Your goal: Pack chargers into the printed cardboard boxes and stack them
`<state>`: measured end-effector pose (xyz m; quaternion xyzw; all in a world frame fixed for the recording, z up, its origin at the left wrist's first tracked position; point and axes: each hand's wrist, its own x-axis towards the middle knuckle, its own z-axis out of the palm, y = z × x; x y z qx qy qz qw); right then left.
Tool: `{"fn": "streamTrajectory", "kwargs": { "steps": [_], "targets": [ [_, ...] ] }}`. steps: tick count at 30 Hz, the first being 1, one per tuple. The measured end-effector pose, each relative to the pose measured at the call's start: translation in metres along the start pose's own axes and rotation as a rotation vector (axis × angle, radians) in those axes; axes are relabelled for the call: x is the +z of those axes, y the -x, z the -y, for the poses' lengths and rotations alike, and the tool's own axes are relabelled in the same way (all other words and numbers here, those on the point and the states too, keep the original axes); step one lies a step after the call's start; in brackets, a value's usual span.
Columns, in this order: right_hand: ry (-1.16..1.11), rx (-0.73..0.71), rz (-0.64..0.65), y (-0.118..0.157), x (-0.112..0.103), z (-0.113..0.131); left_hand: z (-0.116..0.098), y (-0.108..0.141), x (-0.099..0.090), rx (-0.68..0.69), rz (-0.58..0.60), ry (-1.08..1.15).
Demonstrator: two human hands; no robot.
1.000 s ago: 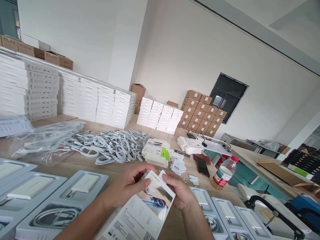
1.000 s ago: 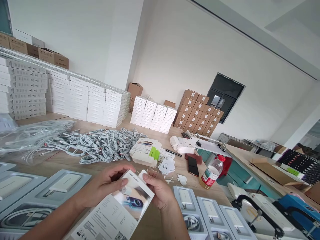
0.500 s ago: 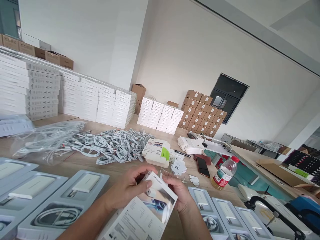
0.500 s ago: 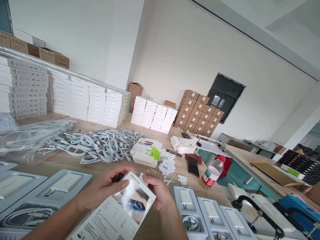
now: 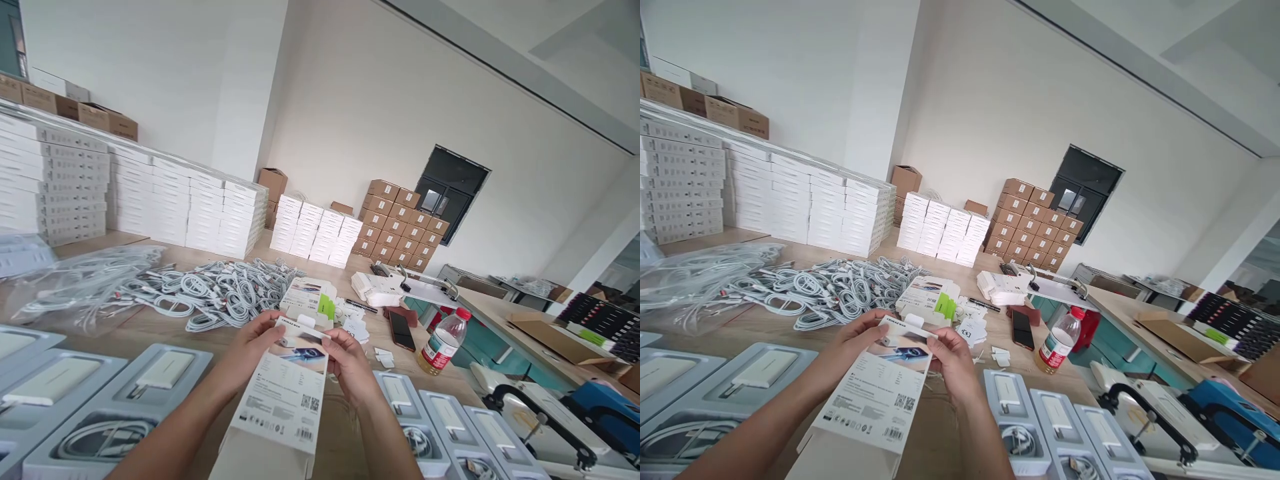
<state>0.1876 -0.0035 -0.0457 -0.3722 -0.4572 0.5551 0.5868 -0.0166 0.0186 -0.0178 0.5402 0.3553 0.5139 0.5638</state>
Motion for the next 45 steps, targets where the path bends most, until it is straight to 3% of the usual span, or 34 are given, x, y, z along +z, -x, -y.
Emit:
{"fn": "streamTrajectory", "kwargs": {
  "steps": [3,7,10,13,17,24,30,36,42,45],
  "targets": [
    [0.171,-0.043,-0.025,-0.003,-0.003,-0.004,-0.001,-0.002,-0.002,-0.038,-0.016,0.041],
    [0.778,-0.238,-0.279,-0.011,-0.027,0.002,0.001,-0.007,-0.008,-0.091,-0.201,0.134],
    [1.030,-0.201,-0.396,-0.021,-0.053,0.012,0.006,-0.012,-0.012,-0.113,-0.317,0.248],
    [1.184,-0.138,-0.364,-0.033,-0.069,0.017,0.013,-0.016,-0.012,-0.114,-0.299,0.285],
    [1.312,-0.126,-0.234,-0.043,-0.075,0.018,0.018,-0.016,-0.011,-0.120,-0.272,0.295],
    [1.312,-0.214,-0.196,-0.047,-0.081,0.019,0.021,-0.016,-0.012,-0.192,-0.269,0.297],
    [1.127,-0.337,-0.225,-0.042,-0.084,0.017,0.023,-0.015,-0.012,-0.217,-0.237,0.282],
    [0.931,-0.491,-0.430,-0.029,-0.086,0.046,0.026,-0.017,-0.013,-0.208,-0.252,0.271],
    [0.676,-0.502,-0.397,0.002,-0.070,0.070,0.027,-0.018,-0.013,-0.195,-0.252,0.265],
    [0.682,-0.567,-0.384,0.027,-0.054,0.079,0.026,-0.017,-0.012,-0.195,-0.259,0.276]
  ]
}}
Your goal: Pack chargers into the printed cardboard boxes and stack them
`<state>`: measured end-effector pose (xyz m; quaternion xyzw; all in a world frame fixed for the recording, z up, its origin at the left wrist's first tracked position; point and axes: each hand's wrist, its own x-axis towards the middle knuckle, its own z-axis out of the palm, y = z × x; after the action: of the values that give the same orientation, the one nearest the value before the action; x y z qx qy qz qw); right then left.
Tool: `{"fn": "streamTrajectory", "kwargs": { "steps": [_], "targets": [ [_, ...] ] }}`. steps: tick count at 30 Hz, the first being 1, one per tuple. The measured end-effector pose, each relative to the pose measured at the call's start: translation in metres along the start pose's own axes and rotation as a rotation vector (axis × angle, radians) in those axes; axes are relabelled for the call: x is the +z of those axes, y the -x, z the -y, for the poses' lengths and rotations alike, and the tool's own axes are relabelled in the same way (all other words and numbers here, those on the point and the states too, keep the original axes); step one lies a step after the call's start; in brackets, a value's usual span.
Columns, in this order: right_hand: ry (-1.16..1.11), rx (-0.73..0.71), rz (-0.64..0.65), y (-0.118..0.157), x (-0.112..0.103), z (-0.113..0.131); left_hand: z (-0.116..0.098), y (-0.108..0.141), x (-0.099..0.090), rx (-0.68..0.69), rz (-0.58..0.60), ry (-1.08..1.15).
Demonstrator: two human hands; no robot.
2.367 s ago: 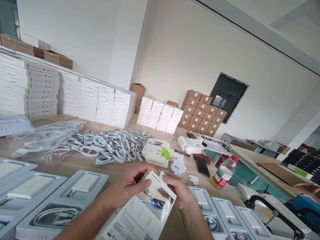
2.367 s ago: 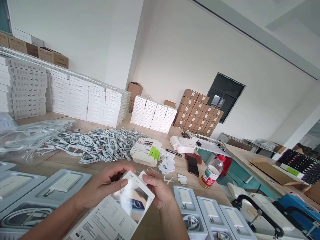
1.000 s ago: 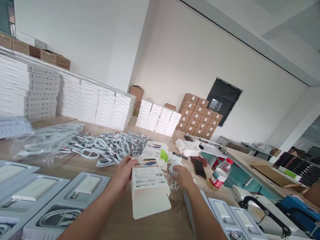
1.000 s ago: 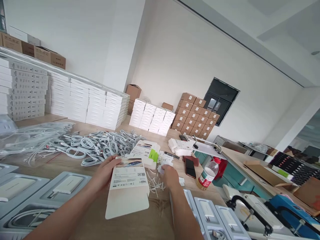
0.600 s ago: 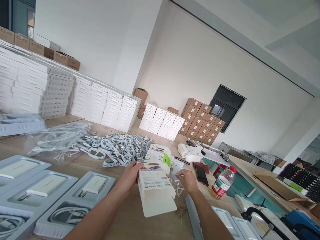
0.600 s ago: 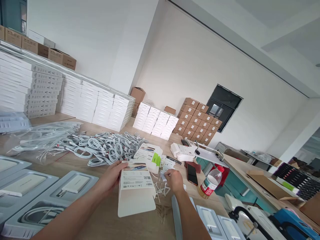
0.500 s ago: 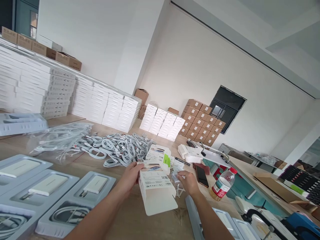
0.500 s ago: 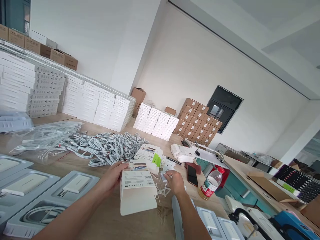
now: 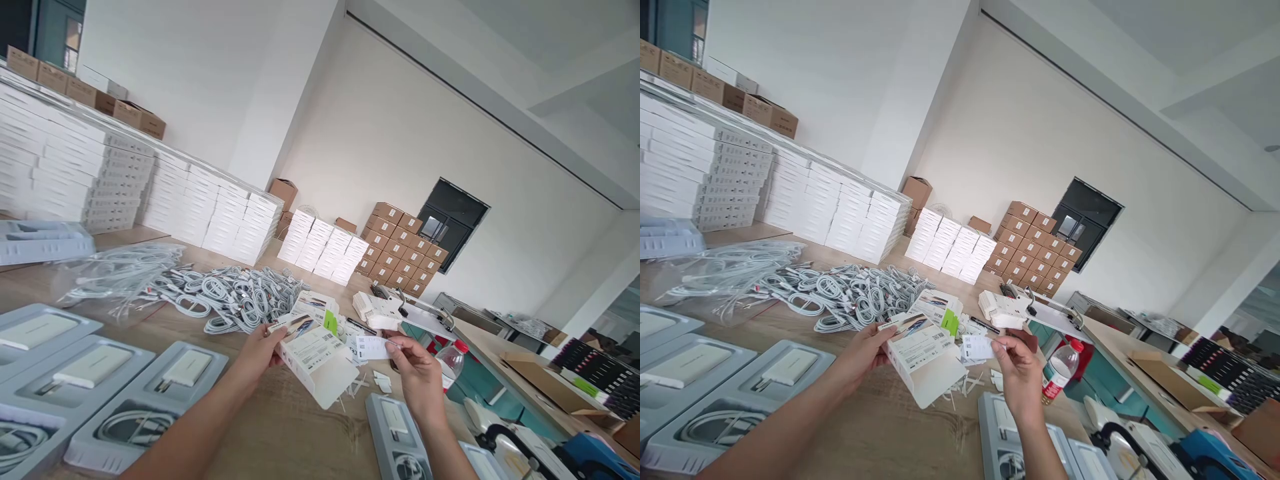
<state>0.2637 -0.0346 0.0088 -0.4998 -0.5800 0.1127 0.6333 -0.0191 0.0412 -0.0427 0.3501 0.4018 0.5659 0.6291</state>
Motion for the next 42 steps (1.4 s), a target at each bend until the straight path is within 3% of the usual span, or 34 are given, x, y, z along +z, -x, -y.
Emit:
{"fn": "streamTrajectory", "kwargs": {
  "steps": [2,6,10,14,18,20,23,25,28,31,36,42],
  "targets": [
    [0.065,-0.112,0.075,0.010,-0.001,0.016,-0.001,0.001,0.001,-0.009,0.006,0.012],
    [0.196,-0.369,0.406,0.025,0.004,0.038,-0.002,0.003,0.003,-0.046,0.041,0.042],
    [0.257,-0.398,0.601,0.037,0.016,0.040,-0.004,0.005,0.004,-0.089,0.060,0.069],
    [0.192,-0.278,0.541,0.039,0.011,0.035,-0.006,0.006,0.005,-0.126,0.074,0.101],
    [0.317,-0.059,0.463,0.017,-0.022,0.020,-0.008,0.004,0.005,-0.160,0.077,0.150],
    [0.471,0.084,0.570,0.006,-0.044,0.007,-0.008,0.002,0.005,-0.180,0.079,0.178],
    [0.702,0.312,0.868,0.001,-0.071,-0.013,-0.008,-0.001,0.006,-0.207,0.088,0.215],
    [0.823,0.414,1.034,0.003,-0.079,-0.025,-0.008,-0.001,0.006,-0.221,0.105,0.238],
    [0.913,0.450,1.155,0.007,-0.080,-0.037,-0.009,0.002,0.007,-0.251,0.159,0.270],
    [0.943,0.451,1.174,0.006,-0.077,-0.042,-0.009,0.005,0.007,-0.275,0.199,0.271],
    [0.935,0.460,1.222,0.000,-0.081,-0.047,-0.008,0.001,0.006,-0.280,0.145,0.277],
    [0.888,0.380,1.074,0.009,-0.085,-0.058,-0.005,-0.002,0.007,-0.287,0.126,0.278]
  ]
}}
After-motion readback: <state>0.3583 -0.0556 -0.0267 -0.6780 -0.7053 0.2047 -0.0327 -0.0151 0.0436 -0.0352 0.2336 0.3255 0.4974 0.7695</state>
